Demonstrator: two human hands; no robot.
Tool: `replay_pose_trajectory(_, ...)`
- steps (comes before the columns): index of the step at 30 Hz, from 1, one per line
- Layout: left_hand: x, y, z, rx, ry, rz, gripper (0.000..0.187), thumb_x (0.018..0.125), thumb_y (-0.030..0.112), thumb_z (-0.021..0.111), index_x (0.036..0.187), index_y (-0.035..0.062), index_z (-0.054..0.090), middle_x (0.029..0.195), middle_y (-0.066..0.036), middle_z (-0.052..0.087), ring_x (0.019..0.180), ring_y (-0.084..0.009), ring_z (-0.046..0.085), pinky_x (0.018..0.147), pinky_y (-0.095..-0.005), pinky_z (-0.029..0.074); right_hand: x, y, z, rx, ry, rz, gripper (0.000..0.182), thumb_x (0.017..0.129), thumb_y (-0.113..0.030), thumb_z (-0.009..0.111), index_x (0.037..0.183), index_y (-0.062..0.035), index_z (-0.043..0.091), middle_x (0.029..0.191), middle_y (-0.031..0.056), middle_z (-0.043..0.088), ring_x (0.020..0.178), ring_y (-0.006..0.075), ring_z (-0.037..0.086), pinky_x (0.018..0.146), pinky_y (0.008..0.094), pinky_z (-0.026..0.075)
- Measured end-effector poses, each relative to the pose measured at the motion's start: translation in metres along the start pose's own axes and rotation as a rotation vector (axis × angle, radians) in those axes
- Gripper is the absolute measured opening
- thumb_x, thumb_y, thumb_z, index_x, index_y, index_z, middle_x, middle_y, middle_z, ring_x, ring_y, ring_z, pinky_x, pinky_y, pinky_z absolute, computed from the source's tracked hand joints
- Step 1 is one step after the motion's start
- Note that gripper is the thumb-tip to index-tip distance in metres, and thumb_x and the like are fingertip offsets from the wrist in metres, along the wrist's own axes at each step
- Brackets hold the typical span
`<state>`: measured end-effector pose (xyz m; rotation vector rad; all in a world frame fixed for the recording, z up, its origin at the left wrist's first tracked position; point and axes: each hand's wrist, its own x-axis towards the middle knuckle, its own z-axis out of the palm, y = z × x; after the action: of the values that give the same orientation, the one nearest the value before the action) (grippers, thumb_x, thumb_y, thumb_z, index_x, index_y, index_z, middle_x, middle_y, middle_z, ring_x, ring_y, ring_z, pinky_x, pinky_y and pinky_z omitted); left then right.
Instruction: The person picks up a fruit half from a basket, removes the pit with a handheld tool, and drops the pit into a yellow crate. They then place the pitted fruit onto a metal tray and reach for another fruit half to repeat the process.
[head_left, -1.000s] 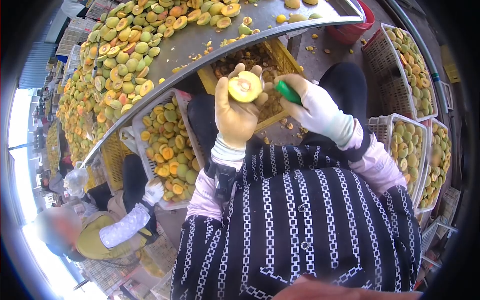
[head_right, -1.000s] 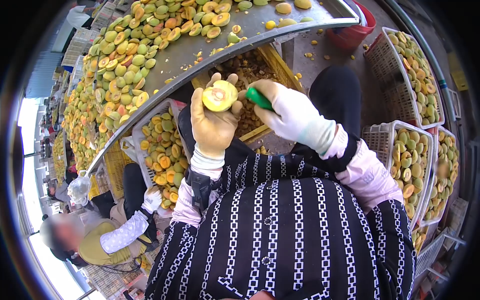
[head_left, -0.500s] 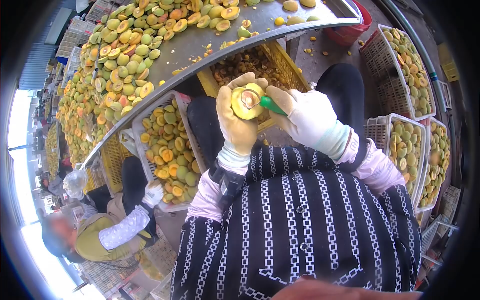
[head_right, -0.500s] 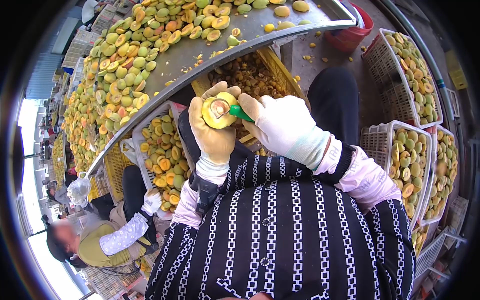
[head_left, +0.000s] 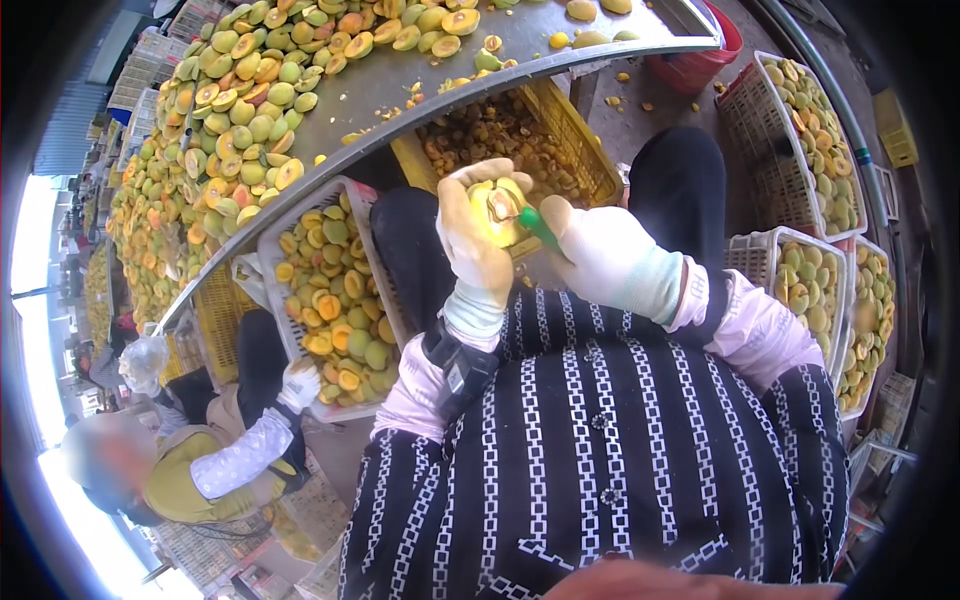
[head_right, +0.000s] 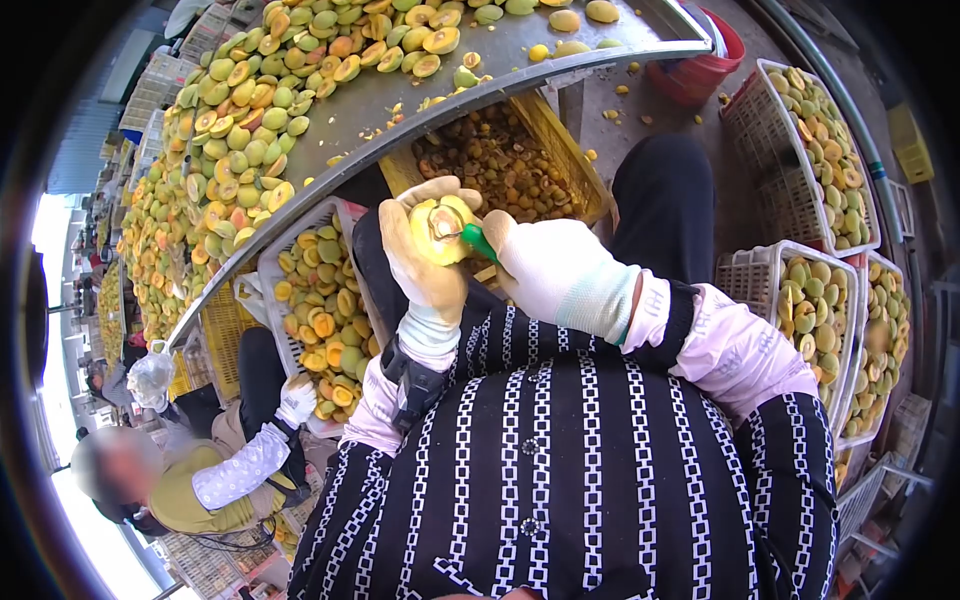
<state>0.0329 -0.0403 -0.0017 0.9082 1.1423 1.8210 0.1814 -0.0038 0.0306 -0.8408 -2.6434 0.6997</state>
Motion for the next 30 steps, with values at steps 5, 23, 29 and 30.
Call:
replay_pose_trajectory(5,0.003,-0.015,-0.008,0.007,0.086,0.290,0.044,0.094,0.039,0.049,0.107,-0.0025,0.046,0.097,-0.019,0.060,0.076,-0.0214,0.062,0.068,-0.0297,0.053,0.007,-0.003,0.012,0.199,0.011,-0.030,0.029,0.080,-0.014,0.062,0.098,0.0000,0.043,0.066,0.0173,0.060,0.062,0.0361,0.062,0.054,0.0424,0.051)
replay_pose_trajectory(23,0.009,0.001,-0.025,-0.103,-0.082,-0.436,0.049,0.100,0.037,0.031,0.104,-0.0054,0.054,0.088,-0.017,0.064,0.083,-0.0233,0.065,0.077,-0.0321,0.054,0.012,0.015,0.028,-0.033,-0.119,0.080,0.035,0.080,-0.016,0.059,0.109,-0.0017,0.046,0.068,0.0137,0.062,0.064,0.0345,0.063,0.057,0.0438,0.051)
replay_pose_trajectory(29,0.012,-0.006,-0.033,-0.017,-0.099,-0.512,0.049,0.099,0.038,0.036,0.093,-0.0048,0.059,0.086,-0.014,0.065,0.075,-0.0203,0.066,0.070,-0.0300,0.055,0.001,0.003,0.036,0.080,-0.153,0.104,0.035,0.081,-0.017,0.061,0.106,0.0016,0.046,0.070,0.0178,0.062,0.066,0.0363,0.064,0.058,0.0431,0.051)
replay_pose_trajectory(30,0.012,-0.008,-0.032,-0.024,-0.097,-0.516,0.049,0.099,0.038,0.036,0.093,-0.0048,0.059,0.086,-0.014,0.065,0.075,-0.0203,0.066,0.070,-0.0300,0.055,0.003,-0.001,0.038,0.077,-0.160,0.106,0.035,0.081,-0.017,0.061,0.106,0.0016,0.046,0.070,0.0178,0.062,0.066,0.0363,0.064,0.058,0.0431,0.051)
